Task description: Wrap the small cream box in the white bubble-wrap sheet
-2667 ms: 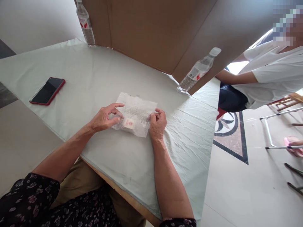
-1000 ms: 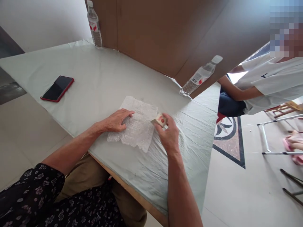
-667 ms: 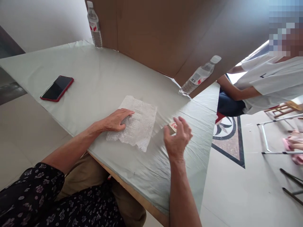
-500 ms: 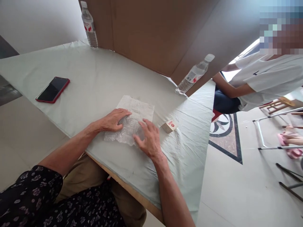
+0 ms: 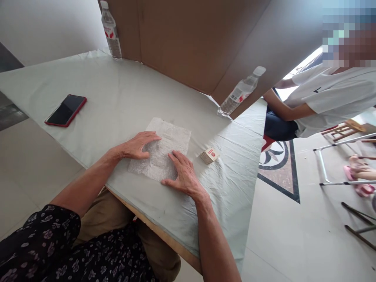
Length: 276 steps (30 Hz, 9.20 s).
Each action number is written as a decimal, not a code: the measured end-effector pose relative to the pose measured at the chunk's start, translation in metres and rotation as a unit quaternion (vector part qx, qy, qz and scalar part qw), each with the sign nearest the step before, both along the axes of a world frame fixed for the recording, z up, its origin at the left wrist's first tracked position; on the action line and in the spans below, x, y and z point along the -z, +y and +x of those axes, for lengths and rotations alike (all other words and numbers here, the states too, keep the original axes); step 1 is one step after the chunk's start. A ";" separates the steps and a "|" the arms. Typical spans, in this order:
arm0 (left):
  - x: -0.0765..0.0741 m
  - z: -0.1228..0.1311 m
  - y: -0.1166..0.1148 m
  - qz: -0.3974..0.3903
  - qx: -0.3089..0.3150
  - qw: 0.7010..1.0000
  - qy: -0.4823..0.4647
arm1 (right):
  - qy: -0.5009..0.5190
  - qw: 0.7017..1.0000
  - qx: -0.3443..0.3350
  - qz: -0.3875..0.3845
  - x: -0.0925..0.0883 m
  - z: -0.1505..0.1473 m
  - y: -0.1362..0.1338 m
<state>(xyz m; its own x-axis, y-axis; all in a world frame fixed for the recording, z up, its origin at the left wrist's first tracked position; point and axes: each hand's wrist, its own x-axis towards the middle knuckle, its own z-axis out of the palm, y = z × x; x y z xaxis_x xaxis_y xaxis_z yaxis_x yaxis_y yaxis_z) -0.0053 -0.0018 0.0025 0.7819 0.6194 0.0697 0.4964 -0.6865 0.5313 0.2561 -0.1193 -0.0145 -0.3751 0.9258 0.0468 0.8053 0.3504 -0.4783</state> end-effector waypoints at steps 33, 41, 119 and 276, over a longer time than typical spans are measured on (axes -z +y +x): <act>0.003 -0.003 0.004 -0.028 0.023 0.999 0.024 | 0.237 0.943 0.201 0.115 -0.030 -0.011 0.024; 0.007 -0.002 0.005 -0.032 0.021 0.999 0.017 | 0.142 0.982 0.111 0.061 0.006 -0.039 0.042; -0.013 0.031 -0.018 -0.173 -0.183 0.929 -0.271 | 0.228 0.953 0.187 0.071 -0.018 -0.045 0.047; 0.009 0.050 -0.040 0.007 -0.155 0.951 -0.268 | 0.357 0.856 0.343 -0.146 -0.026 -0.023 0.076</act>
<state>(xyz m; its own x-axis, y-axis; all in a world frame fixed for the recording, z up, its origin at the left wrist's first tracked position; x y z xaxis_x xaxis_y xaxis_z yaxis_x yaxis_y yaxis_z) 0.0447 -0.0416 -0.0067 0.4116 0.8107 0.4164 0.3373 -0.5600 0.7568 0.2331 -0.0434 0.0116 0.2893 0.9284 -0.2333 0.2387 -0.3060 -0.9216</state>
